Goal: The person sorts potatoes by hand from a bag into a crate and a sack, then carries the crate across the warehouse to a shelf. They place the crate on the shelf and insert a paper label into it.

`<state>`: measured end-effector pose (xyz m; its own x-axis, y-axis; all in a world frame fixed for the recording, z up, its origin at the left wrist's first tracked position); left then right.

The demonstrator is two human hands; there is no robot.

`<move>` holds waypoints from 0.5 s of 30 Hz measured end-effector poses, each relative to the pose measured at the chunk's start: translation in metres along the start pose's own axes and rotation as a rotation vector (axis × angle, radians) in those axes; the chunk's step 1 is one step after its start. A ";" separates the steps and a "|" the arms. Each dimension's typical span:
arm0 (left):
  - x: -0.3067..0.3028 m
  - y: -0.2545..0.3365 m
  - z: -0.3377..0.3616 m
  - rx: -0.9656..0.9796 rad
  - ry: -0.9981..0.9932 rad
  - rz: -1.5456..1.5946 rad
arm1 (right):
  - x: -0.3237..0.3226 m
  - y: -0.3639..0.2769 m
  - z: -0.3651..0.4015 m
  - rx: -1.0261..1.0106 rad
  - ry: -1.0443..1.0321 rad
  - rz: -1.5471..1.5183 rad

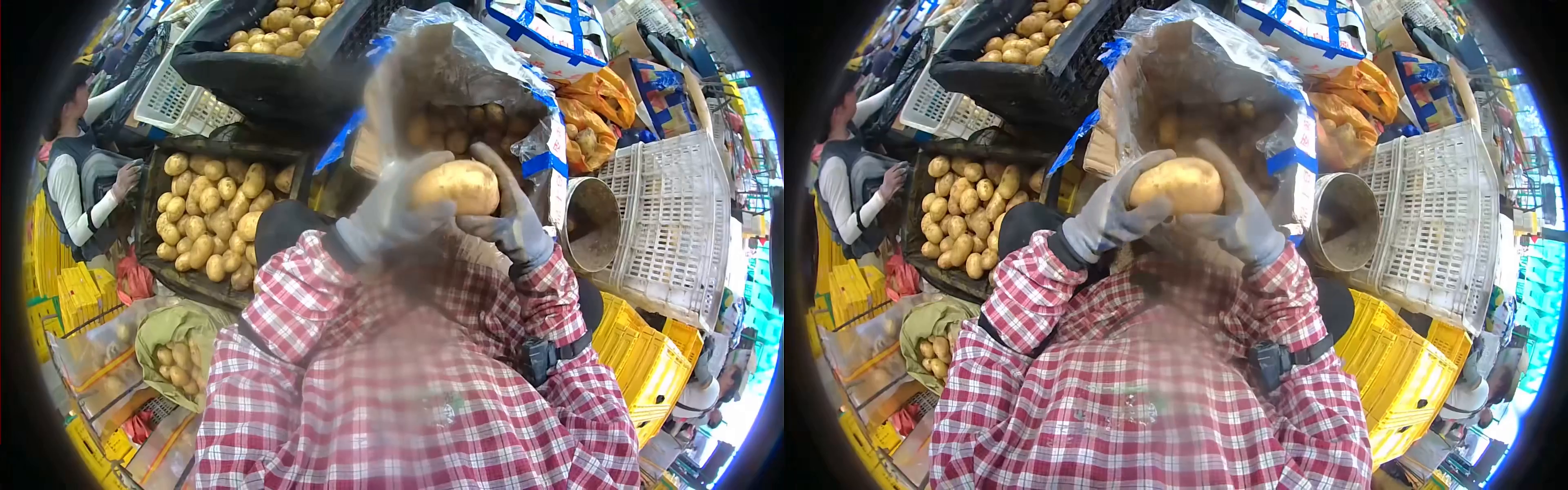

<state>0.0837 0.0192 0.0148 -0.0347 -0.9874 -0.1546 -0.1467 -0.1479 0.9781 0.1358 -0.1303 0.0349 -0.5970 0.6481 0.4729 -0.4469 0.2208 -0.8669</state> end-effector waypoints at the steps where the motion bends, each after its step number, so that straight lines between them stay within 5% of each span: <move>1: -0.001 0.009 0.003 0.003 0.002 -0.018 | -0.001 0.006 0.002 0.030 -0.020 -0.060; 4: -0.005 0.032 0.011 0.148 0.158 -0.587 | 0.004 0.020 0.008 0.013 0.000 -0.052; 7: 0.002 -0.043 0.007 -0.320 0.015 0.014 | 0.012 0.017 0.011 -0.071 0.055 0.071; 10: 0.011 -0.052 0.016 -0.631 -0.148 0.739 | 0.011 0.020 0.013 -0.230 0.029 0.335; 15: 0.002 -0.024 0.005 -0.203 0.082 -0.042 | -0.009 0.020 -0.004 -0.171 0.187 0.697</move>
<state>0.0819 0.0211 -0.0100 0.0491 -0.9803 -0.1915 0.0564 -0.1887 0.9804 0.1346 -0.1288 0.0123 -0.5739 0.7894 -0.2178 0.1132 -0.1870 -0.9758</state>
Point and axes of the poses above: each hand's wrist, its own z-axis away from the middle knuckle, its own x-axis out of the palm, y = z × x, the point moved 6 cm from there along -z, towards the middle knuckle, and after that the axes turned 14 degrees about -z, right-handed, at the moved point
